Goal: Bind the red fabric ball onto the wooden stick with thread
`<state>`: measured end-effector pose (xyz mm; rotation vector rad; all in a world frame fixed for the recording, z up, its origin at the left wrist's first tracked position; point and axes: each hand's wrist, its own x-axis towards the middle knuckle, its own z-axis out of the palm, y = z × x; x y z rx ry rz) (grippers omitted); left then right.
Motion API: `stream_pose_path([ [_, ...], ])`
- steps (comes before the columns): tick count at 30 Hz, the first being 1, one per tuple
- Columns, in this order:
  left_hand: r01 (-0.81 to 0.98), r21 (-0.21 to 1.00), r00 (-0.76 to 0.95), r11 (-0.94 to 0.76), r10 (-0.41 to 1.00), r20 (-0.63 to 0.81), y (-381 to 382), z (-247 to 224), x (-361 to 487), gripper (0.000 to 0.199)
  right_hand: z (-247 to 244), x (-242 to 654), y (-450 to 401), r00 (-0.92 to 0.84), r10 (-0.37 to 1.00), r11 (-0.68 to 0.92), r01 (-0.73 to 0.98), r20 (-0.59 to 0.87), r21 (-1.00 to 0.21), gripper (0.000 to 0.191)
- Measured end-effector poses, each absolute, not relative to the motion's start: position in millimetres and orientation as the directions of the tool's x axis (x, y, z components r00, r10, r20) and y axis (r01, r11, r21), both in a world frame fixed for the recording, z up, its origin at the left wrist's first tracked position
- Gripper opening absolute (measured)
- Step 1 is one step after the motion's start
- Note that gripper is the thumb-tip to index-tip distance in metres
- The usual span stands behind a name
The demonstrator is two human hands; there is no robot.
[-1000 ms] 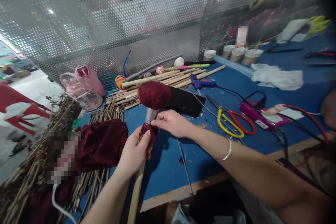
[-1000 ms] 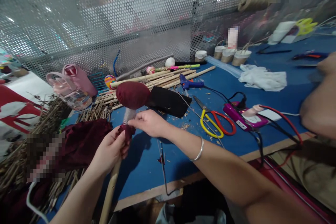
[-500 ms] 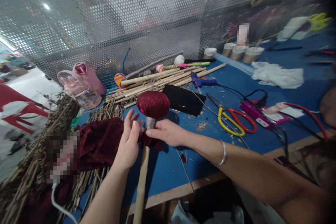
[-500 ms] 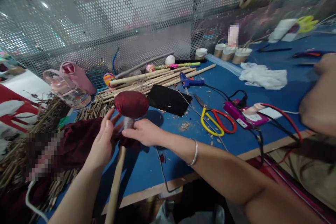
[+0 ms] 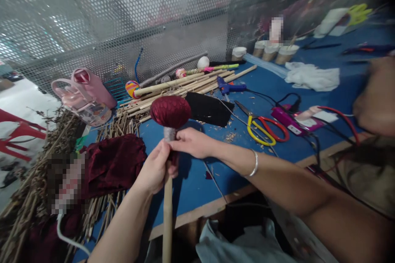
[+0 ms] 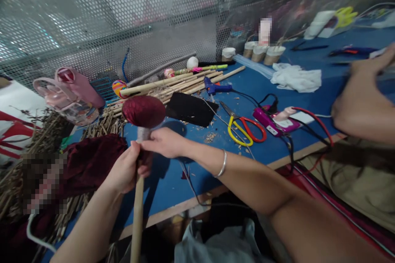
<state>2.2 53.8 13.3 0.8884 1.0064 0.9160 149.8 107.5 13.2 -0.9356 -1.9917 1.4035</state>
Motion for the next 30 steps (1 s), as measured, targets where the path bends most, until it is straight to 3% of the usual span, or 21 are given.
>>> stream_pose_path([
  [3,-0.393,0.743,0.435,0.541,0.821,-0.368,58,12,5,0.052,15,154,111,-0.595,0.801,0.234,0.213,0.063,-0.949,0.038],
  [6,-0.344,0.662,0.478,0.666,0.731,-0.487,63,14,6,0.059,14,156,111,-0.654,0.755,0.239,0.190,0.059,-0.952,0.039],
  [11,-0.369,0.862,0.173,0.347,0.937,-0.303,67,18,5,0.065,9,155,111,-0.743,0.657,0.351,0.153,0.127,-0.924,0.032],
  [16,-0.048,0.923,0.269,0.381,0.895,-0.355,54,19,1,0.053,13,152,106,-0.790,0.609,0.239,0.261,-0.065,-0.935,0.037],
  [21,-0.026,0.916,0.396,0.401,0.845,-0.359,54,21,-4,0.046,17,154,107,-0.695,0.718,0.303,0.267,0.035,-0.915,0.033],
  [25,0.037,0.948,0.323,0.317,0.894,-0.312,57,14,6,0.033,16,157,112,-0.676,0.737,0.300,0.306,0.016,-0.904,0.040],
  [30,0.319,0.933,0.191,0.165,0.953,-0.234,54,6,10,0.036,12,156,113,-0.618,0.783,0.266,0.430,-0.066,-0.863,0.051],
])
